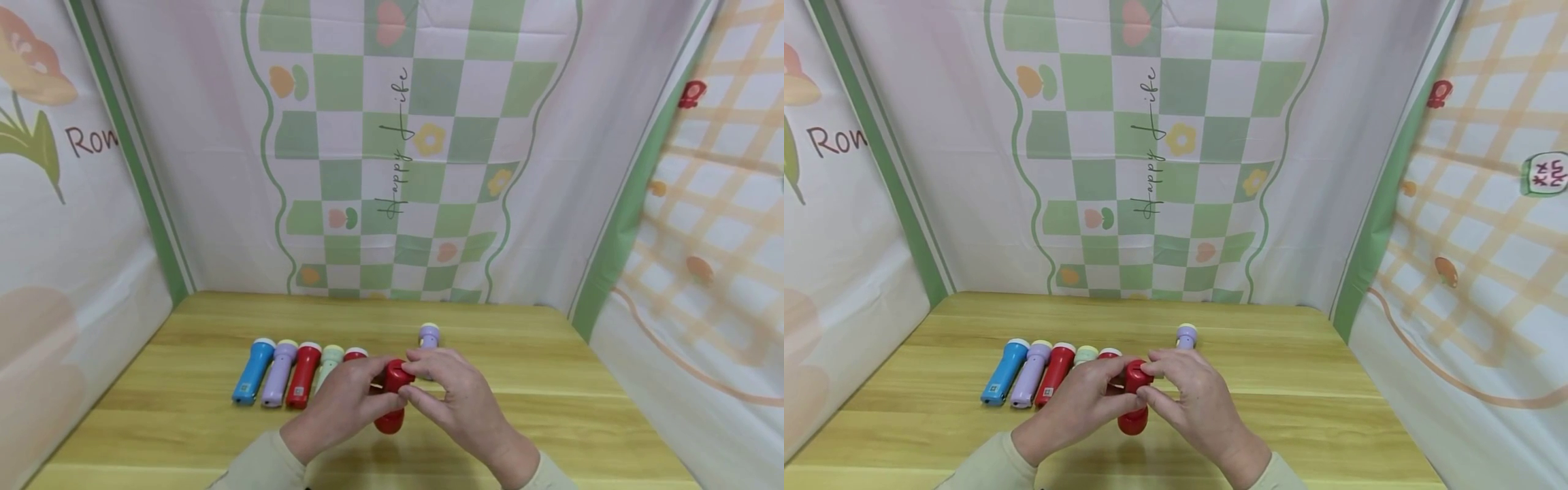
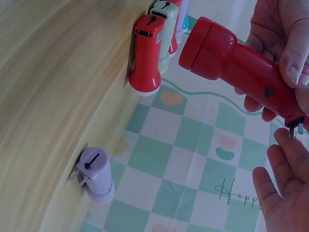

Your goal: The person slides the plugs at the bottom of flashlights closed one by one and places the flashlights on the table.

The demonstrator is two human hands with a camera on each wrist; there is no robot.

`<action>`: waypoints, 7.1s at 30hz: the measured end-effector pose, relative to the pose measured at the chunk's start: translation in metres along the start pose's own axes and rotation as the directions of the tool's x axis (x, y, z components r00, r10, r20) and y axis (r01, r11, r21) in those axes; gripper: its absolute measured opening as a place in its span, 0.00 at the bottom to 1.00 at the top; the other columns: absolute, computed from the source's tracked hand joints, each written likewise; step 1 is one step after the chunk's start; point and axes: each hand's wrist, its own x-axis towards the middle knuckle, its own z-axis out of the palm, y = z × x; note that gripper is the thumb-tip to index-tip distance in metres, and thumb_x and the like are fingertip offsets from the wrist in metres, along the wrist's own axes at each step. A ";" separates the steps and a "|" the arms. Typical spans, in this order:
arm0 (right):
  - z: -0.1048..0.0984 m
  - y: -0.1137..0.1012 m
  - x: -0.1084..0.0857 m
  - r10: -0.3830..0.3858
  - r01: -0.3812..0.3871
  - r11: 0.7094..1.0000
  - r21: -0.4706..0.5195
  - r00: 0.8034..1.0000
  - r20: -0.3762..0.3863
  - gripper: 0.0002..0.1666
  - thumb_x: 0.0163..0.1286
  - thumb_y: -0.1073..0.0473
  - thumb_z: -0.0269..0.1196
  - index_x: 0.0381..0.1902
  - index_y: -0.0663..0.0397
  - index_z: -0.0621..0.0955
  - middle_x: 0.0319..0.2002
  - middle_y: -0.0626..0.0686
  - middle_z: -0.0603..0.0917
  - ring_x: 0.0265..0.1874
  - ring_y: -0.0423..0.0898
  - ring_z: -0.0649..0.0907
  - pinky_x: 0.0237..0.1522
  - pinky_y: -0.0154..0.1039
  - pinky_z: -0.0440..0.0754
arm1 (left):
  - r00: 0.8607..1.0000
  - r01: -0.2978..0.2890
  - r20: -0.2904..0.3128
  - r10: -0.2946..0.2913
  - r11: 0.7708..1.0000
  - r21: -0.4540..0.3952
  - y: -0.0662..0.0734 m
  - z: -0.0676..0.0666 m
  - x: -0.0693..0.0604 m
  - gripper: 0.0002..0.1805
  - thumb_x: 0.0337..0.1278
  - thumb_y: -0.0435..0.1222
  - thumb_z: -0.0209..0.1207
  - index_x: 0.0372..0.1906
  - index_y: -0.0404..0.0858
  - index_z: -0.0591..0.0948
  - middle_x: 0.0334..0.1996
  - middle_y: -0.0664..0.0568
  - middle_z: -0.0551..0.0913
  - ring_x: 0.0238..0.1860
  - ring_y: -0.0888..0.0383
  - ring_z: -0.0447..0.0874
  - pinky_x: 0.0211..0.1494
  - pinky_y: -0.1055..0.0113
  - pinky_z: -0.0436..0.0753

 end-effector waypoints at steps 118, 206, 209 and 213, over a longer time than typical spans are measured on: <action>-0.001 -0.003 -0.001 0.126 -0.106 0.978 -0.178 0.986 0.106 0.47 0.69 0.36 0.70 0.77 0.52 0.69 0.73 0.62 0.74 0.73 0.65 0.71 0.67 0.68 0.74 | 0.997 -0.050 -0.051 0.059 0.983 0.175 -0.010 0.002 0.009 0.21 0.60 0.37 0.74 0.57 0.42 0.84 0.44 0.59 0.88 0.40 0.67 0.80 0.49 0.71 0.86; -0.001 -0.001 -0.013 0.396 -0.337 0.902 -0.269 0.894 0.209 0.65 0.60 0.27 0.71 0.84 0.43 0.54 0.81 0.69 0.54 0.79 0.73 0.50 0.69 0.80 0.56 | 0.957 -0.286 0.274 0.093 0.452 0.845 -0.042 0.060 0.001 0.09 0.59 0.37 0.71 0.43 0.50 0.85 0.46 0.56 0.84 0.20 0.60 0.77 0.19 0.70 0.78; -0.002 -0.002 -0.012 0.410 -0.349 0.898 -0.269 0.886 0.219 0.66 0.59 0.28 0.72 0.84 0.43 0.54 0.82 0.67 0.53 0.80 0.73 0.49 0.70 0.80 0.55 | 0.954 -0.300 0.279 0.111 0.380 0.875 -0.043 0.060 0.002 0.10 0.57 0.39 0.72 0.42 0.54 0.86 0.42 0.59 0.84 0.23 0.61 0.78 0.23 0.69 0.79; -0.002 -0.003 -0.012 0.419 -0.357 0.895 -0.269 0.879 0.229 0.66 0.59 0.28 0.72 0.85 0.43 0.53 0.82 0.66 0.52 0.80 0.72 0.49 0.71 0.79 0.55 | 0.955 -0.296 0.277 0.104 0.373 0.880 -0.044 0.057 0.002 0.09 0.61 0.46 0.71 0.46 0.58 0.88 0.43 0.61 0.86 0.35 0.60 0.82 0.37 0.68 0.83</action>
